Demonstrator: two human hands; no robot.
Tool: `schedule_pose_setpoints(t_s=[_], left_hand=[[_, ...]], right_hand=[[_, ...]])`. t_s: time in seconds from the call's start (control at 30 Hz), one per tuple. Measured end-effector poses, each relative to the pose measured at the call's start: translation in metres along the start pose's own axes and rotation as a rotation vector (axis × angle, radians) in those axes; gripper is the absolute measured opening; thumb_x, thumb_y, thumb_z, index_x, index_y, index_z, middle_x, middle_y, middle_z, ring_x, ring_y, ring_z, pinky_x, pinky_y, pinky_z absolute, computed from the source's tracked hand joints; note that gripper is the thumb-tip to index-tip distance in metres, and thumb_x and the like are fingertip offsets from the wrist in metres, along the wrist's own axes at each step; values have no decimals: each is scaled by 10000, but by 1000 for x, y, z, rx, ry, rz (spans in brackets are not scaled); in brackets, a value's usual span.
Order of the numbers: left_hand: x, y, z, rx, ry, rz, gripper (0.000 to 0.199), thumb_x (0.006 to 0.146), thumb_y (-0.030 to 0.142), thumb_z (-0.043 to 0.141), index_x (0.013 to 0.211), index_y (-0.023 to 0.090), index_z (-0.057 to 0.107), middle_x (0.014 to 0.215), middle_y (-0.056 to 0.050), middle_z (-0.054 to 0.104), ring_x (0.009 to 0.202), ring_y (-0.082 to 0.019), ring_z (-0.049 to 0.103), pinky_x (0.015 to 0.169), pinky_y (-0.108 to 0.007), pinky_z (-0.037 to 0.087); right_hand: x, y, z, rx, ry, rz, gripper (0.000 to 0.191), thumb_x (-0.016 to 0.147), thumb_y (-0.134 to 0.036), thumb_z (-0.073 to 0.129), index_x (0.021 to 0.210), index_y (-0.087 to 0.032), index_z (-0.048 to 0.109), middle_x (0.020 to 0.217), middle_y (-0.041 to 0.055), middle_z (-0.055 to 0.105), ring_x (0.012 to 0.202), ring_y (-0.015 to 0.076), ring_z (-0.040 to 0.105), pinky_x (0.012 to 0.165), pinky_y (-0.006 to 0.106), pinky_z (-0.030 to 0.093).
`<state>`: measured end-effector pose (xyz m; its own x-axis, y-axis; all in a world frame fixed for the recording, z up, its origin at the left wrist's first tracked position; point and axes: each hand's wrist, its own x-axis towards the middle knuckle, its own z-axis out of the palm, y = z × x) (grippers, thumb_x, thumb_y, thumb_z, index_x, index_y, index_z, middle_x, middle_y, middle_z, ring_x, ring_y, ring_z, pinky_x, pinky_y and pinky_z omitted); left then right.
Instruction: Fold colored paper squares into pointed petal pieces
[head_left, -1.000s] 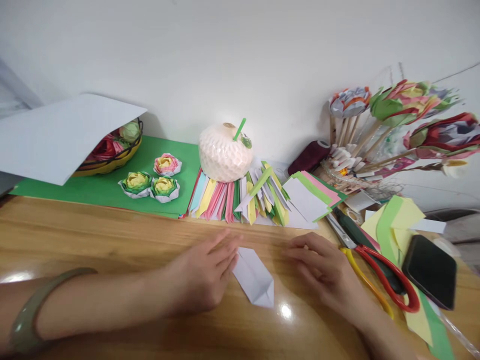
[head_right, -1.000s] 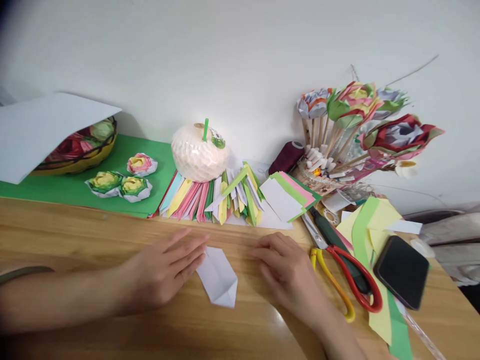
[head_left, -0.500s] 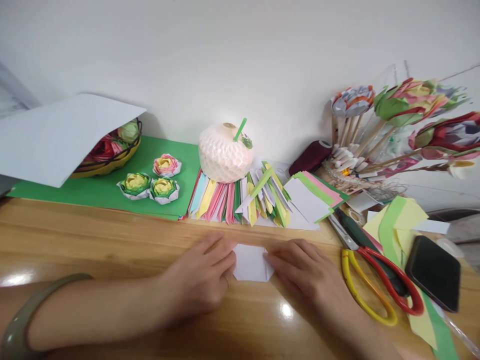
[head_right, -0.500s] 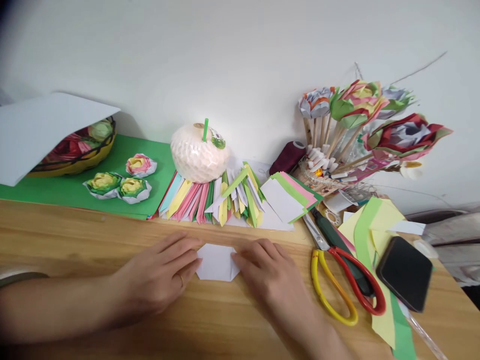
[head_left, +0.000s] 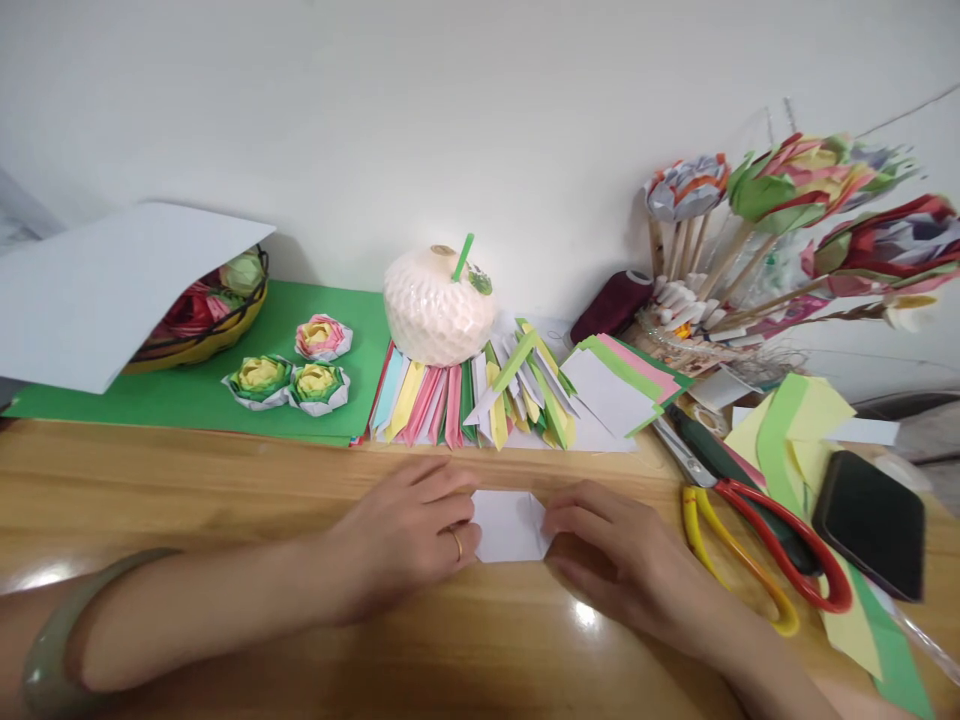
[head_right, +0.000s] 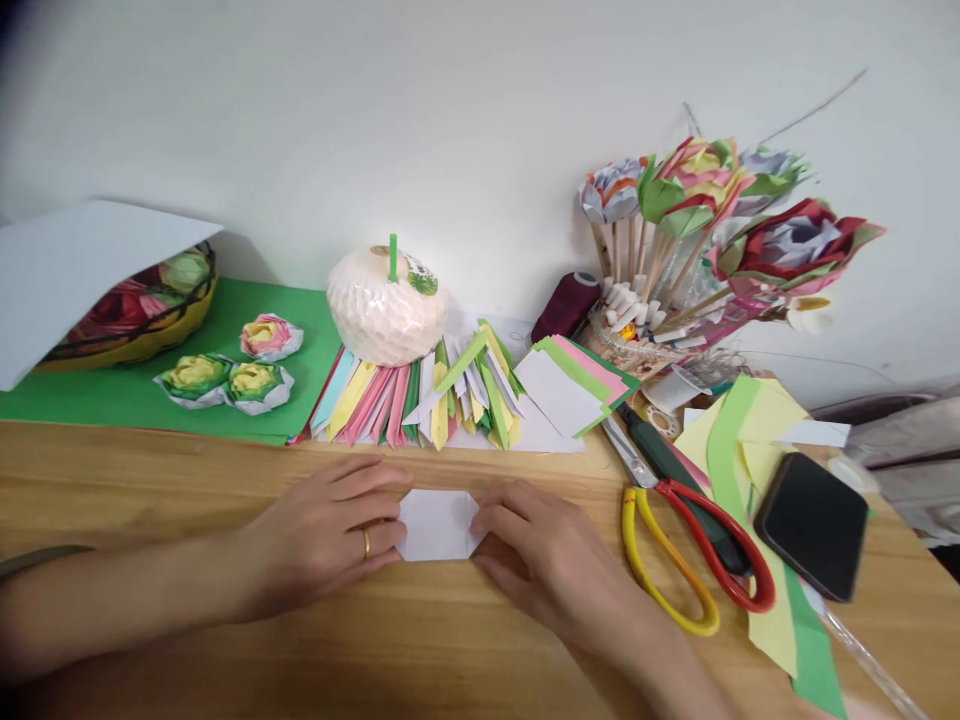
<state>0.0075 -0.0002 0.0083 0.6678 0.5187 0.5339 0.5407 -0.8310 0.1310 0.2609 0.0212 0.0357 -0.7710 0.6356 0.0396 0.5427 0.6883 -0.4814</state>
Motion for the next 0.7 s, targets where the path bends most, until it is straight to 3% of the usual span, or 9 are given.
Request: schedule_pose_setpoints(t_s=[0.23, 0.43, 0.7], left_hand=[[3, 1, -3, -287, -2, -233, 177, 876, 156, 550, 730, 186, 646, 723, -8, 632, 955, -217, 548, 828, -369, 462], [4, 7, -4, -365, -55, -414, 156, 827, 112, 557, 695, 174, 614, 740, -16, 617, 935, -212, 526, 858, -379, 449], [5, 10, 0, -340, -82, -471, 134, 853, 166, 555, 728, 165, 603, 753, -23, 604, 906, -226, 505, 841, -407, 437]], right_hand=[[4, 4, 5, 10, 66, -65, 119, 923, -187, 481, 883, -198, 593, 885, 49, 612, 781, 155, 566, 664, 263, 438], [6, -4, 8, 17, 101, 35, 145, 912, -163, 462, 835, -193, 581, 835, 51, 599, 762, 169, 564, 657, 283, 450], [8, -14, 10, 27, 141, 118, 148, 896, -185, 489, 760, -203, 543, 794, 43, 594, 715, 172, 560, 608, 276, 444]])
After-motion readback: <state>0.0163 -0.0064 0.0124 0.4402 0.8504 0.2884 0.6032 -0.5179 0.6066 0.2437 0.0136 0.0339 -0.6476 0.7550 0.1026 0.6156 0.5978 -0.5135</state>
